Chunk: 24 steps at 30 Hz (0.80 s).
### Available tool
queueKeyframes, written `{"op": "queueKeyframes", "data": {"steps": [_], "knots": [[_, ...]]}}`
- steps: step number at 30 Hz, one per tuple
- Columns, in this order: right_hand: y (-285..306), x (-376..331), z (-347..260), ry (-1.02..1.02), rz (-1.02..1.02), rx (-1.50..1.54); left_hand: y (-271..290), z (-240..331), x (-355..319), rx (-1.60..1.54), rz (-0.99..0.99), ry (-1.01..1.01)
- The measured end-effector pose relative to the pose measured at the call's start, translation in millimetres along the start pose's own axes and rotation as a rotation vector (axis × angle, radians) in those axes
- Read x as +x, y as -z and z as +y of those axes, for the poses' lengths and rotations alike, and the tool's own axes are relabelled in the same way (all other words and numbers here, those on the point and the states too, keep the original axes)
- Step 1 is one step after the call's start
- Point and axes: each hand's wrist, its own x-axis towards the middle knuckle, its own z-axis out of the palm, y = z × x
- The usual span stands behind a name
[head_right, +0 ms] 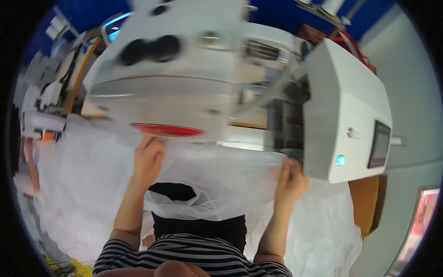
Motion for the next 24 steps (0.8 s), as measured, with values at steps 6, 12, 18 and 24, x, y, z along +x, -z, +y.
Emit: {"op": "queueKeyframes", "data": {"steps": [6,12,18,24], "knots": [[-15,15,62,0.374,0.023,-0.002,-8,-21,-16,0.129,0.032,-0.074],[-9,-18,-37,0.708,0.139,-0.181,2,-36,-43,0.008,-0.241,-0.013],[-56,-43,-56,0.689,-0.139,0.038,15,-64,-81,-0.040,-0.184,-0.003],[-79,-21,6,0.362,0.056,0.341,56,-87,-90,-0.069,-0.038,0.134]]}}
